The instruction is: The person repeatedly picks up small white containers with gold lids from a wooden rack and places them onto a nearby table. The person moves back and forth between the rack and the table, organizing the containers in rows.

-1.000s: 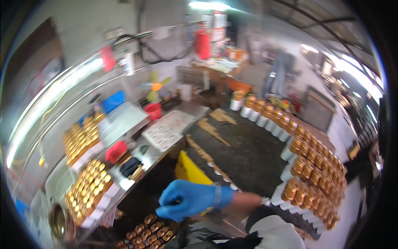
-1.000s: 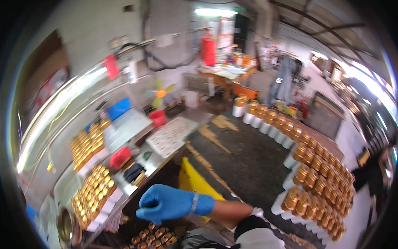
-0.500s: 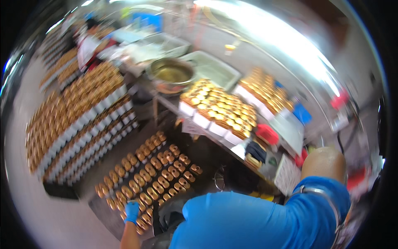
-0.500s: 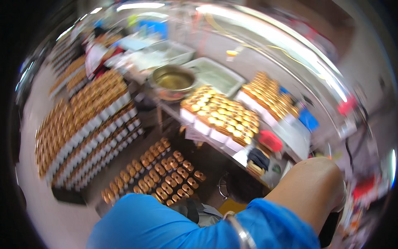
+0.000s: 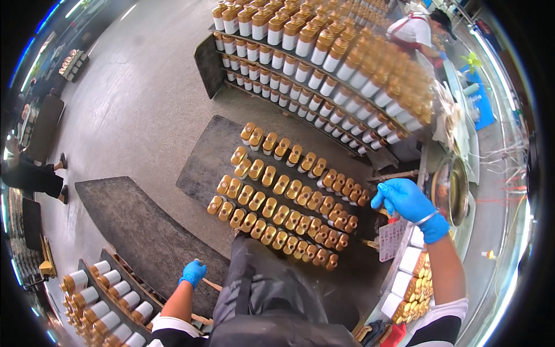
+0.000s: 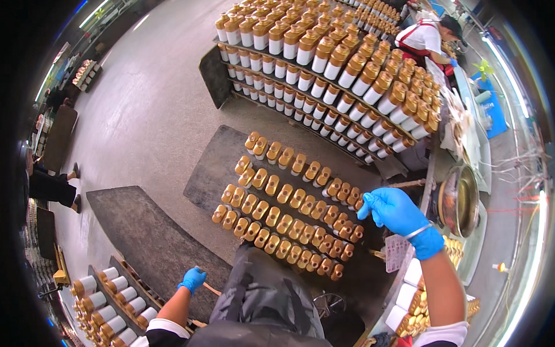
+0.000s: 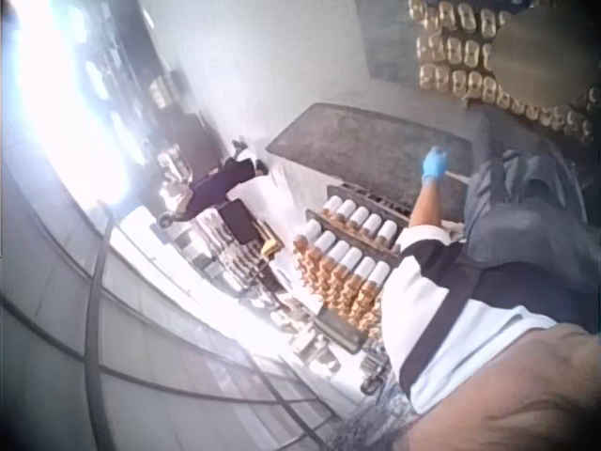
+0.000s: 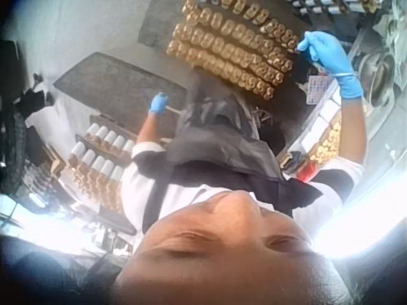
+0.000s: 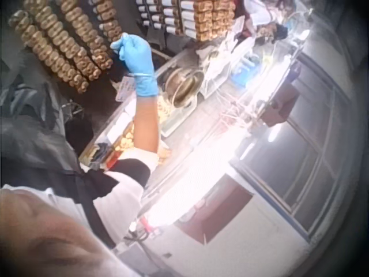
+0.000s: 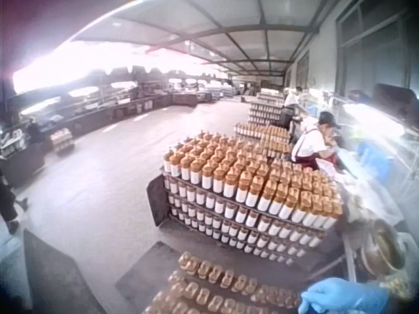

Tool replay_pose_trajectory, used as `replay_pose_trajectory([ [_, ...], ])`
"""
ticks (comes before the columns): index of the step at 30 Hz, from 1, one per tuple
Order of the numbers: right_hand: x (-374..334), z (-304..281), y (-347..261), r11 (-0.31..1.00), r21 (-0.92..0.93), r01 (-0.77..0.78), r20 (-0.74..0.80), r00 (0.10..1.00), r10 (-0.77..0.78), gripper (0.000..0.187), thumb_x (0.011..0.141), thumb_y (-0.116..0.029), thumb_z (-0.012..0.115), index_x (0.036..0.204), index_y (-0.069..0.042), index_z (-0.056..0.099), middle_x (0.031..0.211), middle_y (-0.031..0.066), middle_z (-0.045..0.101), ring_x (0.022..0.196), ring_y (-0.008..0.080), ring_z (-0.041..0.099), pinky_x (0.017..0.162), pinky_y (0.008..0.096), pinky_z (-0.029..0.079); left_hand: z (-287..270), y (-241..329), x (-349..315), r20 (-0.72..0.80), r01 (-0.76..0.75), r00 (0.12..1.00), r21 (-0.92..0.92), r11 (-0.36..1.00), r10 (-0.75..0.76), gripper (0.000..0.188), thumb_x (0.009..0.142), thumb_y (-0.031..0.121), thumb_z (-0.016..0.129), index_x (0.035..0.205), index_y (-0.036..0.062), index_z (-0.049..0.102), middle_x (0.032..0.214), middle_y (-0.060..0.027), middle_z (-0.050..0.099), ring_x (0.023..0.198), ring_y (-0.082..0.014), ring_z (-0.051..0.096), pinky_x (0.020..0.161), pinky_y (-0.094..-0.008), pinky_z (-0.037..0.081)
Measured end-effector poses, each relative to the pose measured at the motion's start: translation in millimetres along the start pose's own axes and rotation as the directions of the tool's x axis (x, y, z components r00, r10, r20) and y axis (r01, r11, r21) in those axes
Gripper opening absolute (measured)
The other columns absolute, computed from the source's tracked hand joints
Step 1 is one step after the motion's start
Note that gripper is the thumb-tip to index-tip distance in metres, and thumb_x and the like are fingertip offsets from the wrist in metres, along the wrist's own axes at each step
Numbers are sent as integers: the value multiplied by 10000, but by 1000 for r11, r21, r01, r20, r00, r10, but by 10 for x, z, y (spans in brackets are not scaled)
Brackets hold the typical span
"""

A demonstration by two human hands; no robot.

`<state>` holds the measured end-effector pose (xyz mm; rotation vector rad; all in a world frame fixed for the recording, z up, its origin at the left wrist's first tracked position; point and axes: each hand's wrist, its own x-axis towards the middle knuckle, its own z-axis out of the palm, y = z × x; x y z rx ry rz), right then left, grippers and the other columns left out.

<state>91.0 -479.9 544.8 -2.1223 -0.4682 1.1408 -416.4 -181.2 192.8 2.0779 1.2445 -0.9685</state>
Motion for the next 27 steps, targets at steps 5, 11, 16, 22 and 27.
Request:
replay_pose_trajectory([
  [5, 1752, 515, 1017, 972, 134, -192, 62, 981, 185, 212, 802, -60, 509, 952, 9, 643, 696, 54, 601, 601, 105, 551, 579, 239, 463, -225, 716, 950, -76, -140, 988, -80, 987, 134, 259, 802, 267, 519, 897, 51, 626, 917, -211, 620, 887, -373, 587, 784, -445, 468],
  [11, 4204, 1887, 1929, 976, -35, -215, 40, 975, 217, 252, 842, -264, 556, 932, -42, 633, 754, 31, 609, 658, 121, 570, 617, 272, 477, -778, 1969, 3050, -221, -470, 867, -63, 880, 447, 233, 761, 168, 577, 923, 1, 596, 1057, -182, 551, 876, -369, 560, 741, -453, 469],
  [16, 5741, 2731, 1669, 771, -596, 224, -135, 919, -371, 225, 821, -154, 524, 1015, -89, 618, 989, 154, 621, 902, 321, 604, 778, 404, 473, -967, 2550, 4294, -428, -707, 578, 162, 688, 695, 253, 738, 151, 611, 955, 25, 583, 1251, -142, 438, 885, -342, 576, 730, -436, 484],
  [22, 6868, 2866, 1528, 211, -905, 370, 210, 818, -535, 356, 810, -135, 509, 1165, -113, 513, 874, 143, 602, 795, 314, 606, 700, 402, 492, -662, 2699, 4857, -314, -666, 665, 161, 729, 677, 248, 699, 179, 641, 889, 21, 620, 1161, -123, 477, 801, -285, 590, 690, -402, 495],
  [27, 7393, 3031, 1682, 195, -843, 501, 372, 805, -463, 322, 848, -183, 477, 1168, -151, 476, 837, 141, 593, 750, 319, 600, 661, 401, 497, -441, 2853, 5080, -254, -549, 751, 274, 790, 610, 197, 725, 157, 616, 906, 82, 633, 992, -111, 554, 797, -254, 599, 669, -355, 499],
])
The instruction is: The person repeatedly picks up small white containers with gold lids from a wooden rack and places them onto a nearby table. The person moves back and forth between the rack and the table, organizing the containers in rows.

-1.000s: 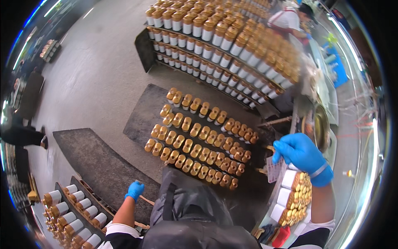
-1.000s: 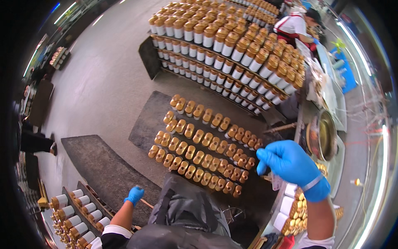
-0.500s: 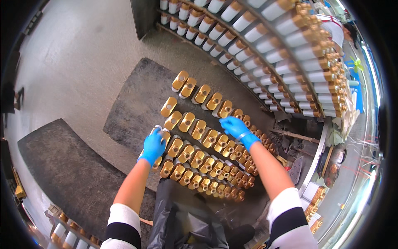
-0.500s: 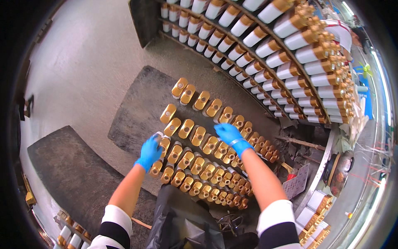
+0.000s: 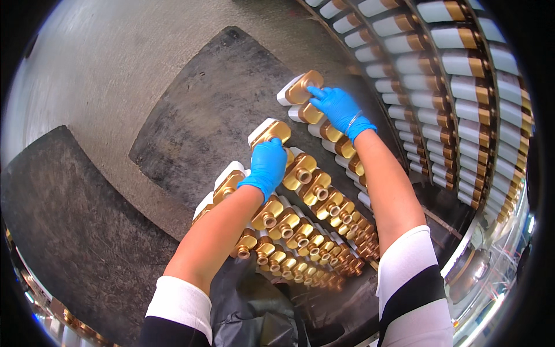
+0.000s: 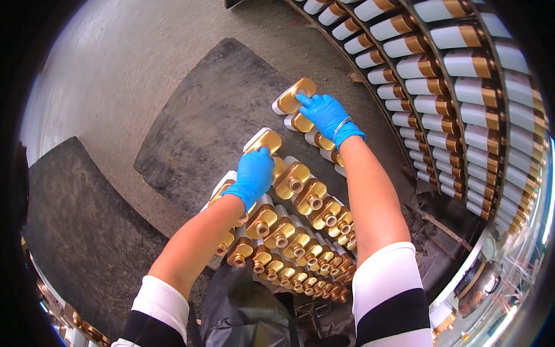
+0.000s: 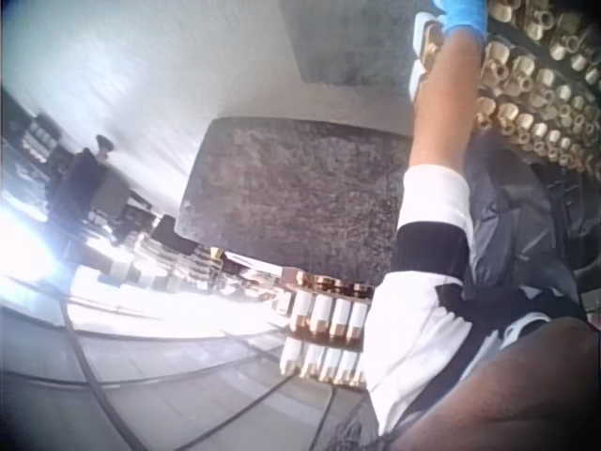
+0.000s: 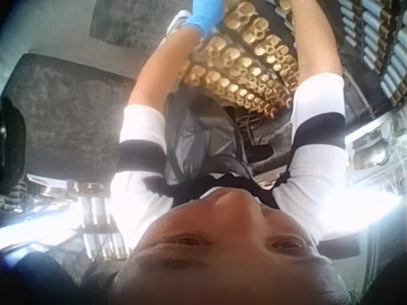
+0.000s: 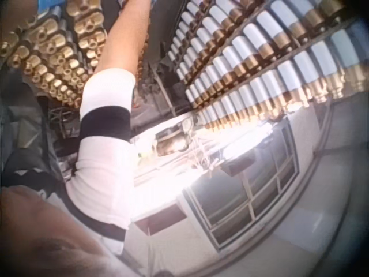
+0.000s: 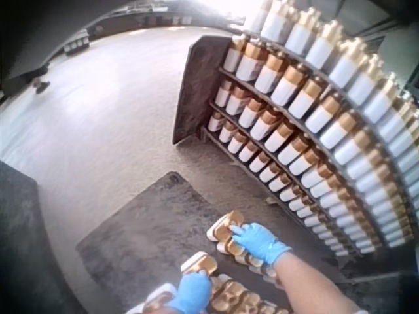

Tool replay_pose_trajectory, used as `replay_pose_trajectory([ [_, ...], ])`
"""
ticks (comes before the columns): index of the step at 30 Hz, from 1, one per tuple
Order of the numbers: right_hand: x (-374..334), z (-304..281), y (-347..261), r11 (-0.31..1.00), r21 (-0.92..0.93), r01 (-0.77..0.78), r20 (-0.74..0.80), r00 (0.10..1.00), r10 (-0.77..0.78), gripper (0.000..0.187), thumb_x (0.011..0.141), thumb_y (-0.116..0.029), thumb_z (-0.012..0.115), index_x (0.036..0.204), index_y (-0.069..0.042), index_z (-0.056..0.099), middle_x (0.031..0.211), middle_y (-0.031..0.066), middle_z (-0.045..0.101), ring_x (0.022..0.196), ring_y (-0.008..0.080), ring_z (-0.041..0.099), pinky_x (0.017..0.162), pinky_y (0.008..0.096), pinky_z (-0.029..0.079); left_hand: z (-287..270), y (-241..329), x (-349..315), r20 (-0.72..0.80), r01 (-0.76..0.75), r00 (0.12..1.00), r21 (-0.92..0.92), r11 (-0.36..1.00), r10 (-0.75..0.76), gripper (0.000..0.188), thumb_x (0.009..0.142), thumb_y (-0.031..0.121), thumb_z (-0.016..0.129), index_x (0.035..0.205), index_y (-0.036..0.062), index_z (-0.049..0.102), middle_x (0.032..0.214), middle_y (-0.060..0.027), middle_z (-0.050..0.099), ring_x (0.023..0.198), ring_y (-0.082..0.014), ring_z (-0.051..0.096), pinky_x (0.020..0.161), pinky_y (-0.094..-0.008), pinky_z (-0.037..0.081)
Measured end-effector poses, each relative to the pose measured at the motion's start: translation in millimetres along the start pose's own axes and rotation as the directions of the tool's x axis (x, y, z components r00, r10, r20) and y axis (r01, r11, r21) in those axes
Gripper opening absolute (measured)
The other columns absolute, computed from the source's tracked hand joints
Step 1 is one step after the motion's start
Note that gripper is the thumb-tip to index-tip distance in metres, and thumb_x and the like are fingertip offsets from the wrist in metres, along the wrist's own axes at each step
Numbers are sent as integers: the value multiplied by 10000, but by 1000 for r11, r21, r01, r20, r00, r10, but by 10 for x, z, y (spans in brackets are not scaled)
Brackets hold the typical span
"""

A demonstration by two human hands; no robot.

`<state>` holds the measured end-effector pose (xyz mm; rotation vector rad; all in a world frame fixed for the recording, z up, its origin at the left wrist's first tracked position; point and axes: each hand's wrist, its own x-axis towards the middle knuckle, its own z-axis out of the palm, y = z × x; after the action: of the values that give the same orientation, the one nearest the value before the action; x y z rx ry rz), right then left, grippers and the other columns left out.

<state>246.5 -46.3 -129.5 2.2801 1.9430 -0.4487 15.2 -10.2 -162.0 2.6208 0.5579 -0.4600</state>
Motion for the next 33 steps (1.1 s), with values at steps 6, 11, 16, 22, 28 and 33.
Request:
replay_pose_trajectory([
  [6, 259, -60, 97, 970, 228, -89, 215, 976, 38, 284, 851, -210, 429, 1122, -147, 485, 818, 175, 594, 737, 355, 585, 651, 435, 473, 97, -17, -76, 15, 31, 999, -51, 998, -30, 159, 745, 137, 594, 877, 51, 620, 811, -112, 595, 736, -245, 619, 616, -352, 506],
  [11, 165, 155, 239, 972, 231, -31, 62, 998, 17, 241, 841, -236, 440, 1031, -134, 547, 781, 186, 598, 732, 377, 583, 659, 456, 464, 45, 77, -106, -45, 146, 985, -302, 942, -167, 177, 741, 98, 576, 892, 5, 574, 733, -161, 614, 679, -306, 624, 589, -394, 508],
  [16, 383, 158, 121, 871, 337, -357, 296, 919, 262, 188, 807, -242, 477, 893, -100, 565, 738, 219, 594, 692, 378, 591, 650, 452, 465, 84, 60, -91, 35, 297, 941, -566, 769, -338, 212, 778, 125, 530, 939, -12, 542, 736, -213, 619, 687, -345, 625, 611, -423, 505],
  [22, 233, 43, -15, 979, 148, -143, 116, 985, 127, 172, 769, -124, 558, 935, -83, 538, 730, 197, 598, 656, 372, 596, 560, 458, 471, 182, 43, -55, 15, 271, 948, -556, 786, -317, 188, 784, 131, 526, 935, 20, 548, 753, -210, 623, 709, -361, 622, 641, -442, 500],
  [28, -142, -878, -271, 991, 119, -62, -114, 991, 75, 101, 778, -172, 550, 794, -75, 572, 654, 202, 582, 658, 349, 603, 563, 454, 470, 26, -65, -43, 39, 254, 958, -579, 775, -285, 206, 703, 164, 611, 856, 30, 579, 800, -186, 614, 750, -355, 612, 674, -437, 497],
  [33, -887, -1912, -755, 976, 214, -27, -359, 928, 104, 150, 682, -168, 639, 600, -76, 554, 795, 122, 596, 610, 321, 576, 527, 413, 469, -661, 3, -371, -159, 117, 964, -474, 873, -215, 191, 689, 161, 631, 824, 26, 615, 849, -172, 593, 807, -350, 582, 723, -410, 480],
])
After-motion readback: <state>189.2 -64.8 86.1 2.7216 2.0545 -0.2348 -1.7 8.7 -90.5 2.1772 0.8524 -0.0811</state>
